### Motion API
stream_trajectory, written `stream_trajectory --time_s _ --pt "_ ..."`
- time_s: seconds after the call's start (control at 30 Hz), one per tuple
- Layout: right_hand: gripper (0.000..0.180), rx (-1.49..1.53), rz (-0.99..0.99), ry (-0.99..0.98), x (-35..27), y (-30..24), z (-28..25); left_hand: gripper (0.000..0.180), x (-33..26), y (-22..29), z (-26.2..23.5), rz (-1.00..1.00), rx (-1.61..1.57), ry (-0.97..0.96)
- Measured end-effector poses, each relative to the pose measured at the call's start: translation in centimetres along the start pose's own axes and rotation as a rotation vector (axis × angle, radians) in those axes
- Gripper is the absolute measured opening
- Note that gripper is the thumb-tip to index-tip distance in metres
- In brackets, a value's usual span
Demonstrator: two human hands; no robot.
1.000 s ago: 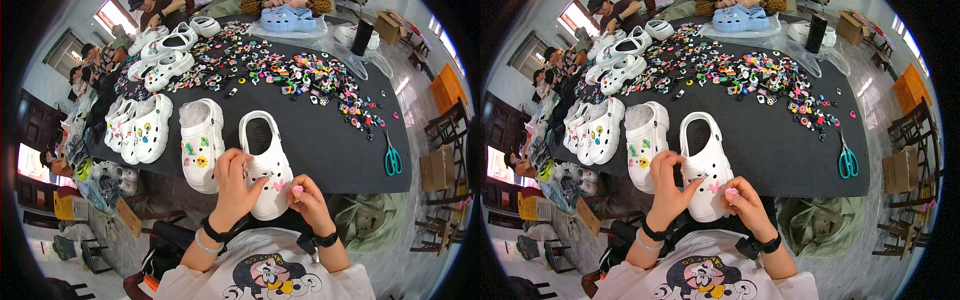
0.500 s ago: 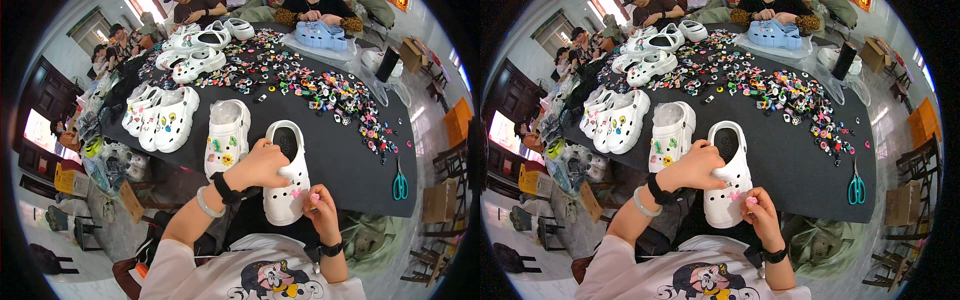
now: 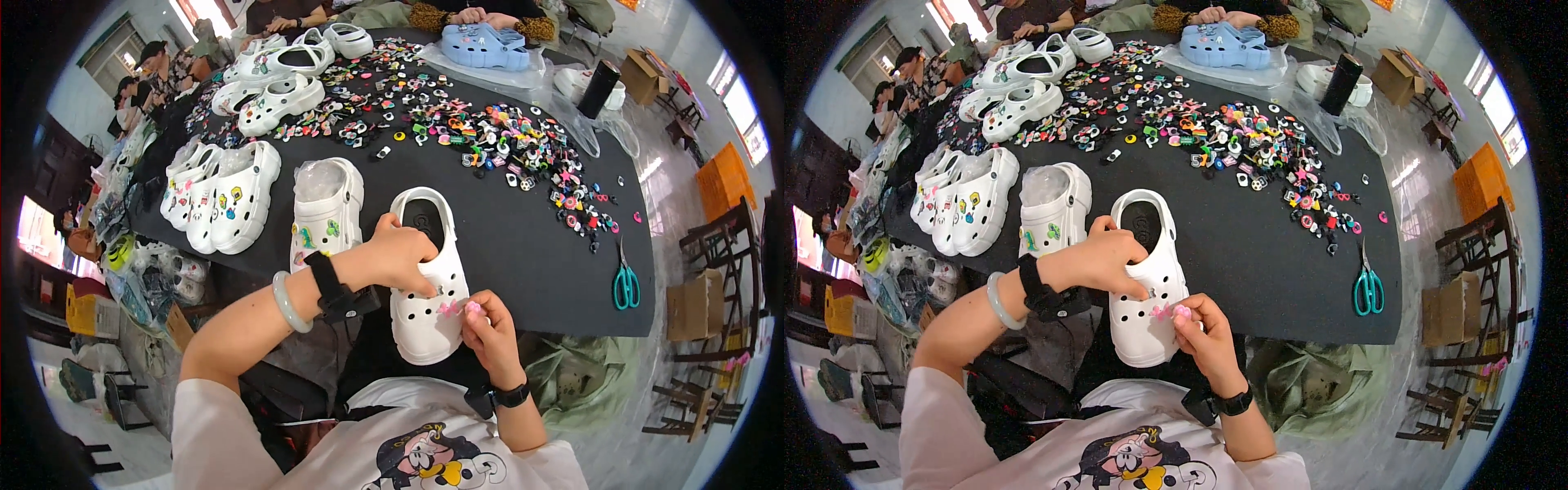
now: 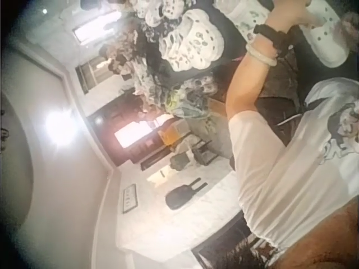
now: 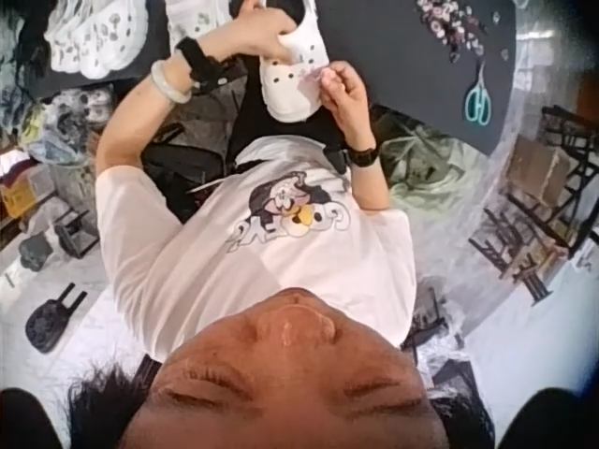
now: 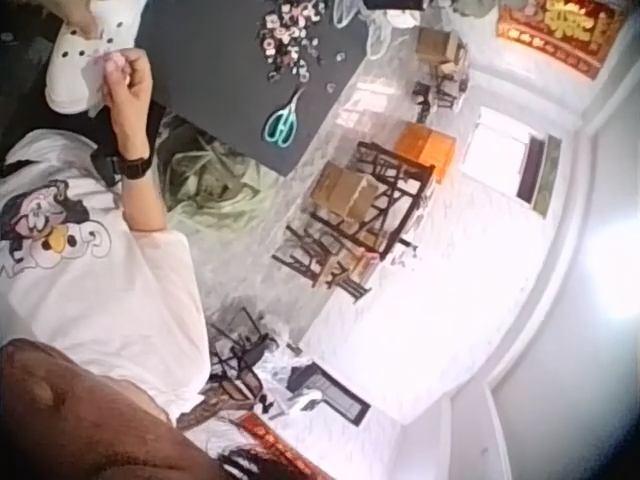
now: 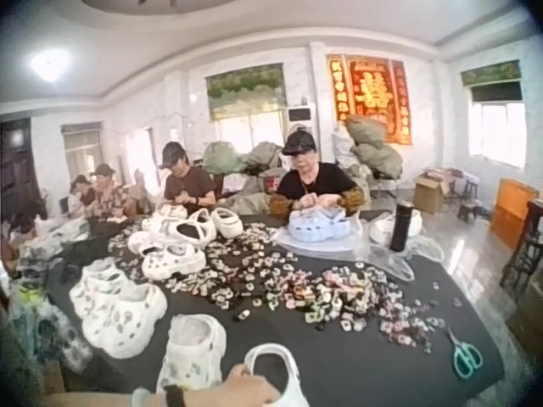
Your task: Assemble decorative charms onto clogs.
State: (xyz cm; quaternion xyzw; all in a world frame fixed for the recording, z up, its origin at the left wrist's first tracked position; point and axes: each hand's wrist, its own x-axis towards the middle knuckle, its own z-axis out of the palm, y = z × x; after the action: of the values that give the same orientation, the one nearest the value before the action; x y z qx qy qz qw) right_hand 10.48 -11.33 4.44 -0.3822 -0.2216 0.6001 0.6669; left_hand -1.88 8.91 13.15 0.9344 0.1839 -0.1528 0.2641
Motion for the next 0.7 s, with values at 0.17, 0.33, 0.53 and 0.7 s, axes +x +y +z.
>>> stream_trajectory --time_s 0.17,0.33,0.53,0.7 --pt "0.014 -0.312 -0.172 0.038 -0.6 0.4 0.1 0.047 -2.6 0.4 2.0 0.101 -0.175 0.481" --pt "0.024 -0.805 -0.427 0.078 -1.2 -1.0 1.8 0.042 -6.2 3.4 5.6 0.085 -0.245 0.936" --pt "0.026 -1.007 -0.587 -0.033 -1.1 -0.5 2.4 0.034 -8.9 4.6 9.9 0.063 -0.469 0.941" --pt "0.022 -1.182 -0.749 -0.054 -0.3 0.4 3.2 0.013 -9.2 4.7 11.2 -0.03 -0.853 0.75"
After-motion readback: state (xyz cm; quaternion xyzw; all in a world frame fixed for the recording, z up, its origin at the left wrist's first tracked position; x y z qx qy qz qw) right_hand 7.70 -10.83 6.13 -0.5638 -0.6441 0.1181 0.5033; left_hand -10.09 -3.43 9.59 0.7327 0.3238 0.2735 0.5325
